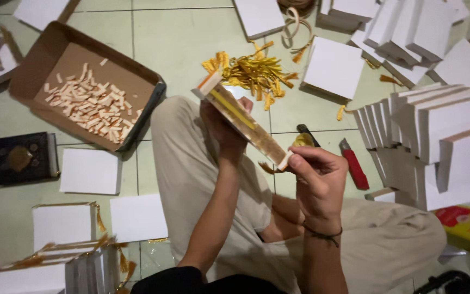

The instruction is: The person sits on the floor and decorates small white boxes by applying a gold ribbon and a gold tassel to the spine. They use a small black tool to smooth the ribbon and press the tassel into place, then set the finished box aside.

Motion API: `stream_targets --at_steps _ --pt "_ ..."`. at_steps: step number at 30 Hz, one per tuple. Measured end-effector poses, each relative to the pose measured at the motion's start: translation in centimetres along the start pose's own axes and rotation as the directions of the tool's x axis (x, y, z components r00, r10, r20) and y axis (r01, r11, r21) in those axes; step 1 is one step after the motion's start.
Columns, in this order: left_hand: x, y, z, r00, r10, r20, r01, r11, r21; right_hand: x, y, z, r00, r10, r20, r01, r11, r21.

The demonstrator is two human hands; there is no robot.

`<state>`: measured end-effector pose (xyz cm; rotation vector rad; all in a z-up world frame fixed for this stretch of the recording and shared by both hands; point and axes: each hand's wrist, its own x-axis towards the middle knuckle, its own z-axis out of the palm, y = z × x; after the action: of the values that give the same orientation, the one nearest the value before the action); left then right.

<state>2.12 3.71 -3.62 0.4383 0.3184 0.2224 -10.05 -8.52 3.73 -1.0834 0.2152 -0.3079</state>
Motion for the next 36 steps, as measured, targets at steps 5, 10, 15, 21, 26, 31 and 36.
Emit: stream_targets --at_steps 5,10,15,21,26,31,36 --pt "0.8 -0.2 -0.1 0.985 0.143 0.096 -0.145 0.989 0.009 -0.1 0.4 -0.1 1.000 0.014 0.028 -0.014 1.000 0.025" --pt "1.7 -0.4 -1.0 0.982 0.124 0.140 -0.123 0.992 -0.021 -0.4 0.8 -0.5 0.999 0.025 0.024 -0.026 0.999 0.036" --pt "1.6 0.3 -0.8 0.957 0.113 0.267 -0.099 0.993 -0.065 -0.6 0.5 0.3 1.000 0.007 0.007 -0.007 1.000 0.012" --pt "1.6 -0.4 -1.5 0.958 0.138 0.252 -0.140 0.990 -0.010 -0.4 0.2 1.2 1.000 -0.016 -0.011 0.016 1.000 -0.013" --pt "0.8 0.0 -0.5 0.976 0.148 0.163 -0.167 0.979 0.114 -0.5 0.3 1.0 0.998 -0.055 -0.030 0.053 0.996 -0.071" --pt "-1.7 2.6 3.9 0.971 0.196 0.138 -0.234 0.899 0.370 0.0 -0.7 1.8 0.996 -0.079 -0.041 0.071 0.984 -0.166" --pt "-2.7 4.6 7.0 0.999 -0.020 0.050 -0.003 0.907 0.422 2.0 -3.9 0.2 0.800 -0.494 0.340 0.599 0.625 -0.501"
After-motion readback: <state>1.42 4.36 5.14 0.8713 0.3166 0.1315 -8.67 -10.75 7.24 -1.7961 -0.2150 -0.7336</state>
